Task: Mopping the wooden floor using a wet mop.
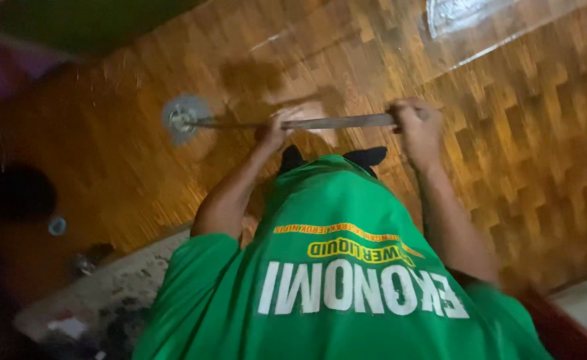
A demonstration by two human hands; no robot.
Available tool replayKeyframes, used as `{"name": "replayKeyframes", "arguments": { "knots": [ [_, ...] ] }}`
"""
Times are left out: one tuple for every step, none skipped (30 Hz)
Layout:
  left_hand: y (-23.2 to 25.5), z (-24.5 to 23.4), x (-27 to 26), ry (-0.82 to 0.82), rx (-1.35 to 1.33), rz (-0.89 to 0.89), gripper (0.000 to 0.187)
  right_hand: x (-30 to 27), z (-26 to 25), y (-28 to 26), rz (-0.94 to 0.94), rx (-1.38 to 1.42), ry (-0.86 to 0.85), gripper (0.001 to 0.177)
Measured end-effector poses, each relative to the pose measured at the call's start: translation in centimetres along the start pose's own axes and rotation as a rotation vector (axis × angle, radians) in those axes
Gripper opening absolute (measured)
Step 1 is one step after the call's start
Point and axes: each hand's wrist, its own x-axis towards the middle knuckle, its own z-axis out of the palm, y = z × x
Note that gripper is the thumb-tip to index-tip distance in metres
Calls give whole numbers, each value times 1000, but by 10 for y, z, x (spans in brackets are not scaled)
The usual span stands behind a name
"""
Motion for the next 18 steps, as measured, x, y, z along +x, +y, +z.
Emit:
{"name": "replayKeyframes", "arguments": {
  "knots": [
    [-23, 9, -1, -23, 4, 14, 35, -1, 4, -1, 4, 10, 25, 27],
    [-46, 17, -2, -12, 78, -212, 21, -2, 8, -2, -7, 8, 0, 27],
    [-72, 24, -5, 5, 155, -441, 13, -1, 13, -2, -18, 5, -30, 27],
    [-64, 20, -7, -11, 163, -430, 13, -4, 14, -3, -15, 14, -12, 27],
    [-56, 16, -9, -20, 280, -397, 14, -5, 14, -7, -2, -20, -7, 27],
    [-48, 11, -10, -28, 397, -362, 15, -5, 14, -11, 10, -53, -2, 28],
    [-47, 20, -9, -35, 399, -354, 15, -11, 9, -15, 11, -50, 8, 28],
    [-46, 29, -9, 5, 346, -395, 19, -17, 3, -20, 27, -122, 16, 28],
    [-44, 38, -7, 43, 292, -435, 23, -22, -2, -25, 44, -194, 25, 28],
    [-35, 48, -3, 36, 292, -426, 23, -27, -15, -19, 45, -192, 36, 28],
    [-26, 56, -1, 50, 229, -359, 21, -32, -27, -14, -4, -157, 46, 27],
    [-17, 64, 0, 63, 164, -293, 19, -38, -39, -8, -53, -122, 55, 25],
    [-16, 85, 6, 56, 167, -289, 19, -46, -55, -5, -50, -118, 62, 25],
    [-14, 107, 11, 67, 123, -60, 20, -54, -71, -2, -70, -123, 133, 23],
    [-12, 129, 14, 71, 74, 168, 28, -64, -87, 0, -87, -129, 206, 22],
    [20, 122, 15, 59, 74, 172, 28, -74, -94, -5, -81, -126, 217, 22],
    [53, 117, 19, -45, 177, 177, 28, -85, -103, -11, -73, -97, 303, 20],
    [86, 113, 23, -149, 281, 183, 29, -97, -112, -16, -66, -68, 389, 18]
  ]
}}
